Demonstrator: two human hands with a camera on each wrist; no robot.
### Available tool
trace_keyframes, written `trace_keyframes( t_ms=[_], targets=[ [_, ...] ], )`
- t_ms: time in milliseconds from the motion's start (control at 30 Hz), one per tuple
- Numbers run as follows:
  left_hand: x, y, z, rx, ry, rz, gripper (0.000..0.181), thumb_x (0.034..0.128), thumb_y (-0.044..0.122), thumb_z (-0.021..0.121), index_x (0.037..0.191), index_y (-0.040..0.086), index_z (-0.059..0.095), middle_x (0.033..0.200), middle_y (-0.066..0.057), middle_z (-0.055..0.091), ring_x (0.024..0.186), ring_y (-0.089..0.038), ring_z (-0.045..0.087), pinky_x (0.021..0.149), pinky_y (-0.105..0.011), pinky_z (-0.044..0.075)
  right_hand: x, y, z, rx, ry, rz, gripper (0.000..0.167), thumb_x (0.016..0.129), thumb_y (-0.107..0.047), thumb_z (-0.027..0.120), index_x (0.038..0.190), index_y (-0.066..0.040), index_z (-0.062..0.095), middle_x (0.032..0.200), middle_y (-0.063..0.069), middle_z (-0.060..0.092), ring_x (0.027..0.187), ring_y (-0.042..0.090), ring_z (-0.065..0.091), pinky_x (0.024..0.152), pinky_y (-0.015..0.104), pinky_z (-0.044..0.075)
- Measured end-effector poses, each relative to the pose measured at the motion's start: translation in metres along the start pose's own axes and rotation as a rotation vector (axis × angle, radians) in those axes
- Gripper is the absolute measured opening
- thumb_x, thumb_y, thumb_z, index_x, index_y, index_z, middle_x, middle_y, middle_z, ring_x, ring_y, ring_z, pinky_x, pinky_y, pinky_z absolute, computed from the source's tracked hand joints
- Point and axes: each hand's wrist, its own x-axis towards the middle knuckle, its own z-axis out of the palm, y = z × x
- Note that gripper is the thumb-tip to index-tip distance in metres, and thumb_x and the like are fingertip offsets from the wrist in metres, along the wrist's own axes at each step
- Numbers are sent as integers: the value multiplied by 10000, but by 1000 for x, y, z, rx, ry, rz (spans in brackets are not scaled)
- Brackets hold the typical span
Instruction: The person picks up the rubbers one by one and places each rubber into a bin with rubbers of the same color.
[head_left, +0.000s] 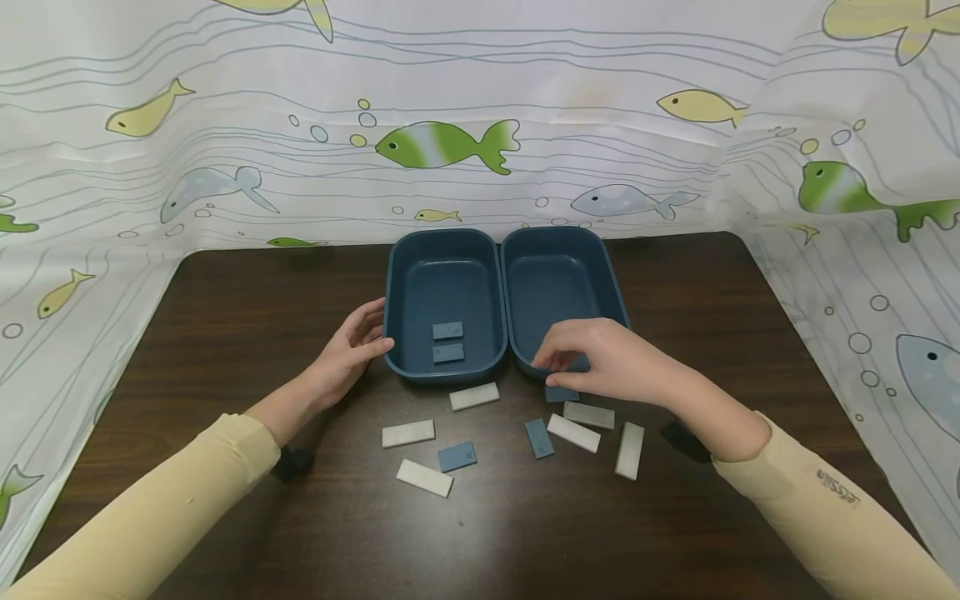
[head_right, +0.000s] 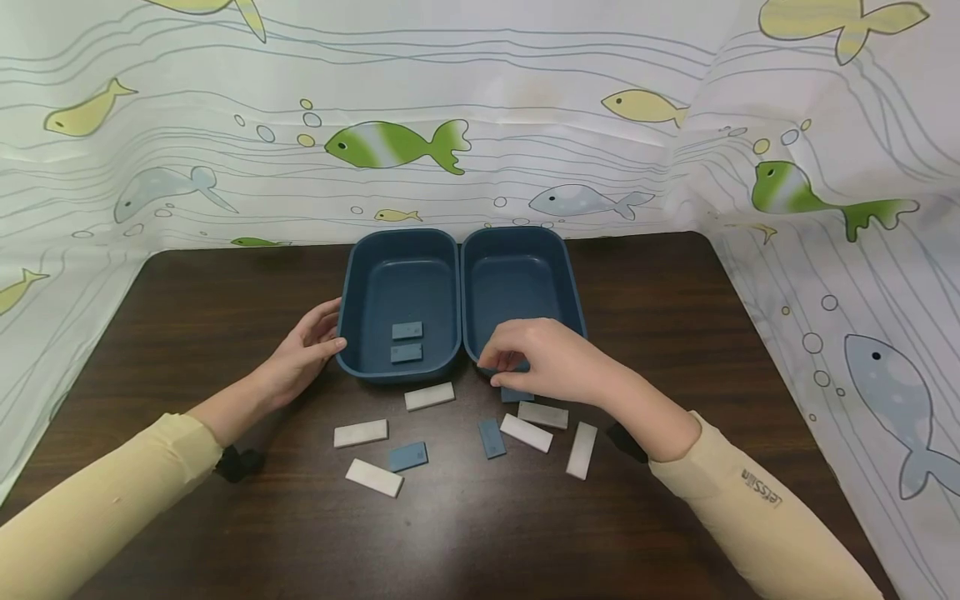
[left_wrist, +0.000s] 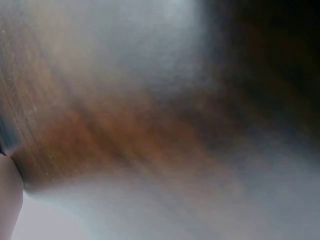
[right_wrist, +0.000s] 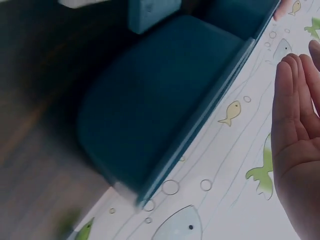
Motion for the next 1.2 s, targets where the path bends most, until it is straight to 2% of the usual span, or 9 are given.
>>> trace_keyframes(
  t_ms=[233, 433, 567, 967, 1200],
  targets=[
    [-1, 1, 0, 10, 1, -12, 694, 1079, 90, 578, 1677, 122, 226, 1691, -187, 276, 1432, -172, 411, 1104, -185, 383, -23, 8, 9, 23, 57, 43, 273, 860, -3, 863, 1097, -119, 791, 1044, -26, 763, 895, 63, 714, 815, 310, 635],
    [0, 0, 0, 18, 0, -12, 695, 1081, 92, 580, 1679, 122, 226, 1696, -182, 280, 1416, -146, 427, 1104, -183, 388, -41, 12, 19, 47, 130, 81, 298, 819, 6, 894, 1077, -111, 803, 1018, -23, 777, 860, 51, 697, 766, 317, 635],
    [0, 0, -1, 12, -3, -4, 688, 1082, 86, 576, 1676, 120, 231, 1693, -186, 278, 1404, -131, 433, 1100, -177, 387, -50, 13, 23, 49, 161, 112, 313, 805, 28, 896, 1071, -108, 803, 1015, -12, 781, 851, 51, 689, 760, 277, 627],
    [0, -1, -1, 15, -10, -2, 699, 1080, 91, 576, 1680, 115, 218, 1702, -189, 266, 1403, -130, 434, 1093, -170, 393, -74, 18, 40, 39, 204, 240, 268, 833, -3, 884, 1061, -116, 796, 1013, -48, 776, 848, 24, 684, 754, 284, 616],
    [0, -2, -2, -4, -12, 15, 685, 1077, 75, 569, 1674, 111, 234, 1691, -182, 279, 1376, -107, 457, 1094, -175, 399, -81, 20, 47, 83, 200, 346, 255, 860, -19, 866, 1089, -104, 793, 1026, -18, 779, 860, 32, 685, 783, 260, 620]
  ],
)
